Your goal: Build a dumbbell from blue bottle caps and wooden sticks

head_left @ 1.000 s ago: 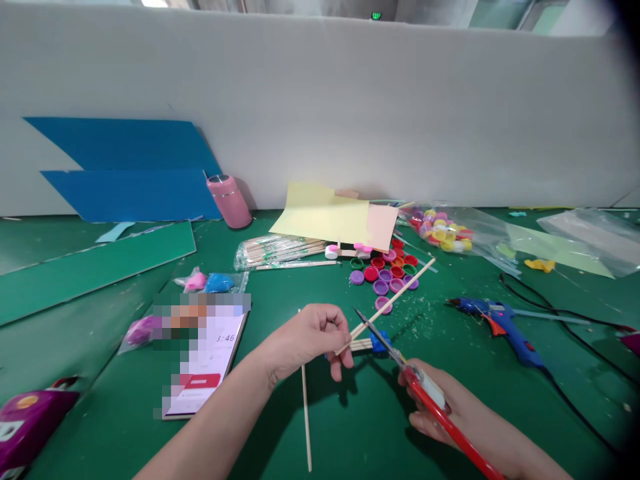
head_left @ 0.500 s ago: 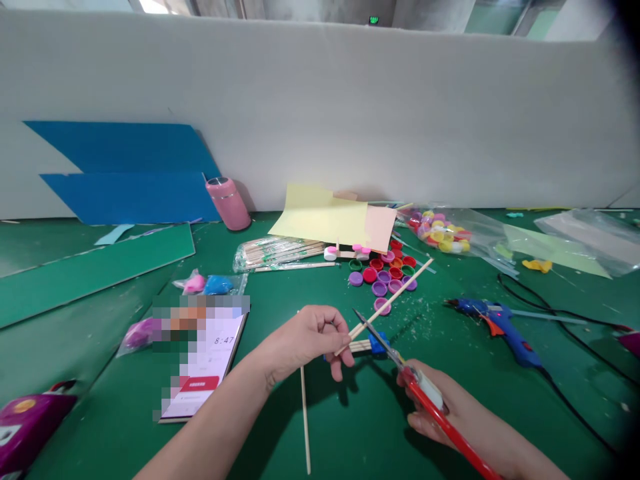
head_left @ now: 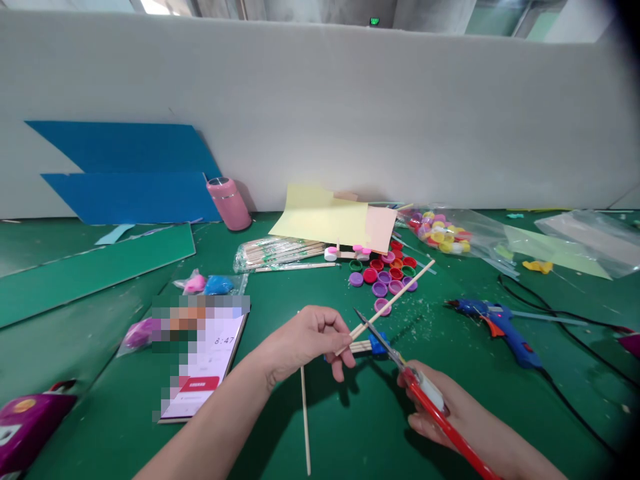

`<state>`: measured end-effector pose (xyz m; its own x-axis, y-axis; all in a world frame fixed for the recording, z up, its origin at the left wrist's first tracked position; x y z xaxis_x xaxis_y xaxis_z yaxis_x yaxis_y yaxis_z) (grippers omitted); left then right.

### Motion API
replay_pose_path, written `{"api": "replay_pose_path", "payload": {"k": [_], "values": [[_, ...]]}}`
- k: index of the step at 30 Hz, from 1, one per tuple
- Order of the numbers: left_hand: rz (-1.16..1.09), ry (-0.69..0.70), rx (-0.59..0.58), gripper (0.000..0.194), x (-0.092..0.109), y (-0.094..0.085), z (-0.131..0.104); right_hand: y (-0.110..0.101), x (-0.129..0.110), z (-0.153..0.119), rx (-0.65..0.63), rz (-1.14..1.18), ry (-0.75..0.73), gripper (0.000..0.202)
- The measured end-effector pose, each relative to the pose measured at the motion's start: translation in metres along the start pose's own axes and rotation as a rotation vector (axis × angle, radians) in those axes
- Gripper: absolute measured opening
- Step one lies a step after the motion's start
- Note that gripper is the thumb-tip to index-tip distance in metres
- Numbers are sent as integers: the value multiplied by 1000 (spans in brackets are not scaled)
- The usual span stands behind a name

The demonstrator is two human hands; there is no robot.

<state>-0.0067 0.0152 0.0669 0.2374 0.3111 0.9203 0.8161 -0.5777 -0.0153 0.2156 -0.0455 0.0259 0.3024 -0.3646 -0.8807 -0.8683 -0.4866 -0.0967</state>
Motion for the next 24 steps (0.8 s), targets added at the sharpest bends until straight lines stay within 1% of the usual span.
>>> {"api": "replay_pose_path", "payload": {"k": [8,14,17,22,24], "values": [[11,4,10,13,2,1,0,0,7,0,42,15,-5,44],[5,4,4,14,2,1,0,2,-6,1,5,-10,52,49],[7,1,11,13,2,1,0,2,-8,1,15,-18,73,54],[5,-6,33,15,2,3,0,1,0,0,19,-22,27,48],[0,-5,45,15,1,3,0,1,2,0,45,-20,12,49]]}}
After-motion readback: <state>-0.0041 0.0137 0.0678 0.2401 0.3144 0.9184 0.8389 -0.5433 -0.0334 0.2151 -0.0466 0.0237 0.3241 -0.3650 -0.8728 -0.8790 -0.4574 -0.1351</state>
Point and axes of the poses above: each hand's wrist, its own z-axis towards the middle knuckle, its own y-axis out of the palm, x = y × z, the point moved 2 cm from there along z, towards the middle knuckle, and after that the axes turned 9 degrees about z, right-handed, at the moved point
